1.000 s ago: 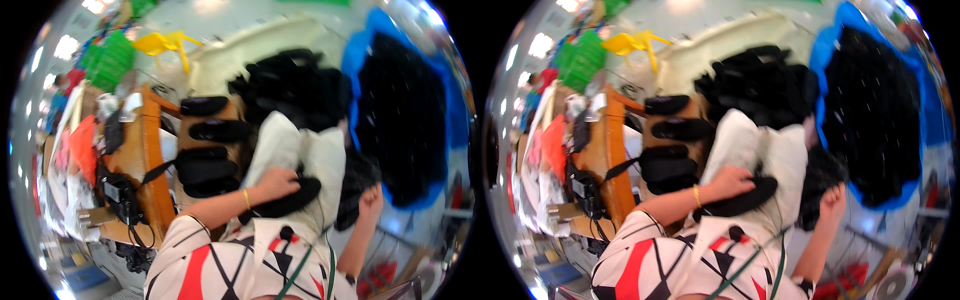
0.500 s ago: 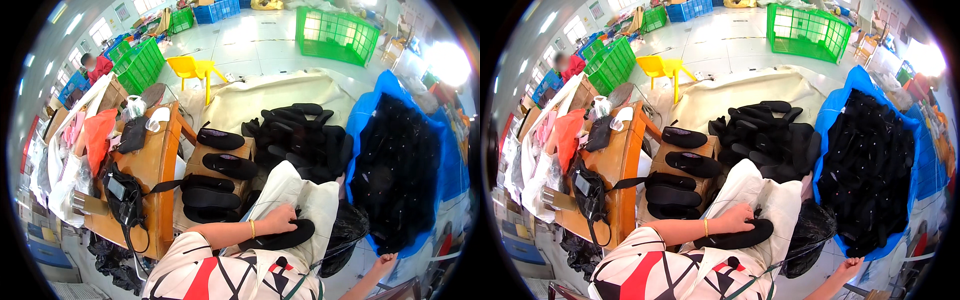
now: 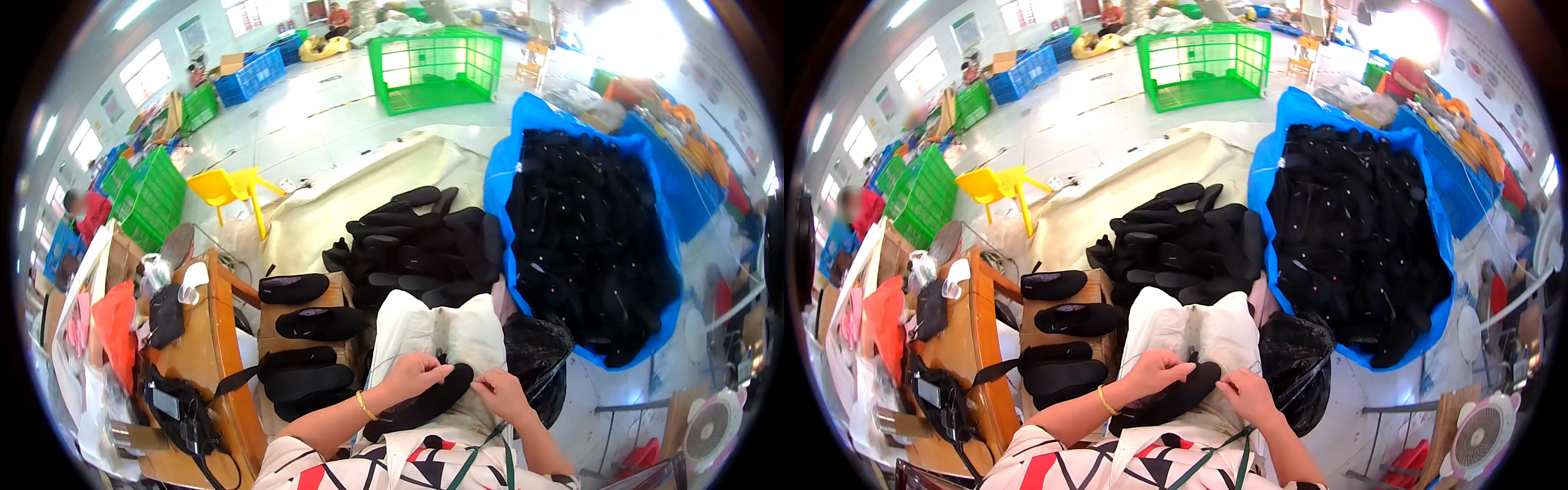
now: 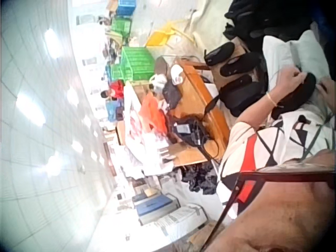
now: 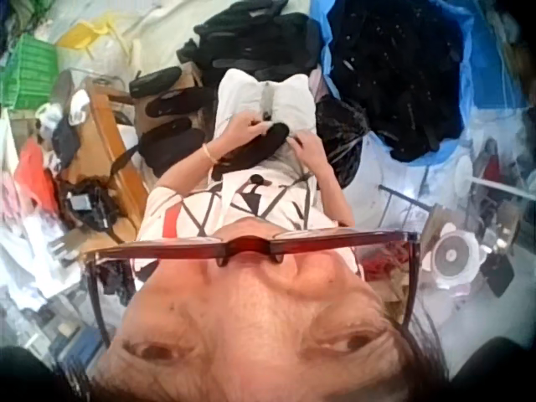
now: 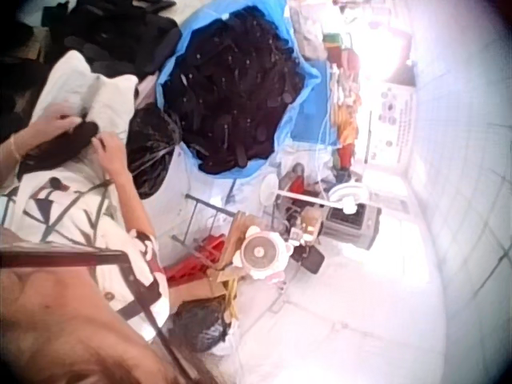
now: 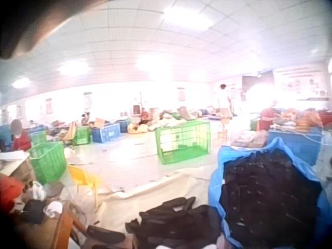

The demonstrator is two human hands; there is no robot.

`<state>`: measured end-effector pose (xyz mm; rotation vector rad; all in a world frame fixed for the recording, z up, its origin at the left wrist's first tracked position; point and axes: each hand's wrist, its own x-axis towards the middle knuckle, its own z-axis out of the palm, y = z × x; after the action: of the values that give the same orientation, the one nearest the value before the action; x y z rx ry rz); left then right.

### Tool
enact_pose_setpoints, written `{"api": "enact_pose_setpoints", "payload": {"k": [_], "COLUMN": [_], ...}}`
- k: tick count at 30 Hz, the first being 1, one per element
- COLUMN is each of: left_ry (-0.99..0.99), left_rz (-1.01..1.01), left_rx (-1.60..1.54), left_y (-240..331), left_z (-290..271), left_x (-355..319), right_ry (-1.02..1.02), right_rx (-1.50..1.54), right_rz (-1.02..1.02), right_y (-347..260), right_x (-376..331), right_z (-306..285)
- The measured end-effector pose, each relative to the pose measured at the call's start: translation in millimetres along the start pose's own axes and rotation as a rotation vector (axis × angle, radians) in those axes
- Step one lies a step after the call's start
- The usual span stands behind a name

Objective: The person sits on the floor and sews a black slip-on shoe using a needle and thread. They repeatedly insert the needle into the shoe's sole and pull the thread through to secure the parts. The person works on one shoe at a time, occasionally adjusting the shoe's position on their lap.

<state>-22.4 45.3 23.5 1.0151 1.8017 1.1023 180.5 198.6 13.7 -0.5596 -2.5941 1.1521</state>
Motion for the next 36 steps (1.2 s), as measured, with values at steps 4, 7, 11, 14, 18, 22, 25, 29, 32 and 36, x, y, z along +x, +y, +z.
{"api": "enact_pose_setpoints", "payload": {"k": [4,7,11,14,18,22,25,29,32,36], "left_ry": [-0.201,-0.162,-0.173,-0.186,-0.198,-0.108,-0.052,-0.026,-0.115,-0.094], "left_rz": [-0.187,-0.168,-0.458,-0.547,-0.405,-0.178,-0.142,-0.388,-0.396,-0.436], "left_rx": [0.022,0.009,-0.591,-0.857,-0.381,-0.015,-0.069,-0.382,-0.499,-0.696], "left_y": [5.4,-23.1,-23.9,-19.2,-25.9,-19.6,-19.7,-35.9,-45.1,-58.4], "left_z": [21.0,33.9,19.8,9.1,2.4,6.1,7.8,1.8,2.1,13.8], "left_x": [4.7,6.0,4.1,-5.2,-7.9,-14.5,-13.4,-7.4,-5.5,-6.5], "right_ry": [0.067,0.025,-0.064,-0.037,-0.043,0.035,0.047,-0.011,-0.013,0.042], "right_rx": [0.014,0.043,0.29,0.489,0.285,-0.024,-0.08,-0.023,0.186,0.253], "right_rz": [-0.189,-0.228,0.185,0.259,0.037,-0.094,-0.113,-0.108,-0.038,0.003], "right_y": [-37.3,-37.3,-26.3,-37.9,-19.6,-16.4,-18.0,-16.6,-14.8,-14.9], "right_x": [-4.2,-8.2,-2.9,16.7,35.6,46.0,47.1,47.5,45.1,42.6], "right_z": [8.8,15.6,11.1,-0.9,15.1,35.8,40.4,42.4,49.9,69.2]}}
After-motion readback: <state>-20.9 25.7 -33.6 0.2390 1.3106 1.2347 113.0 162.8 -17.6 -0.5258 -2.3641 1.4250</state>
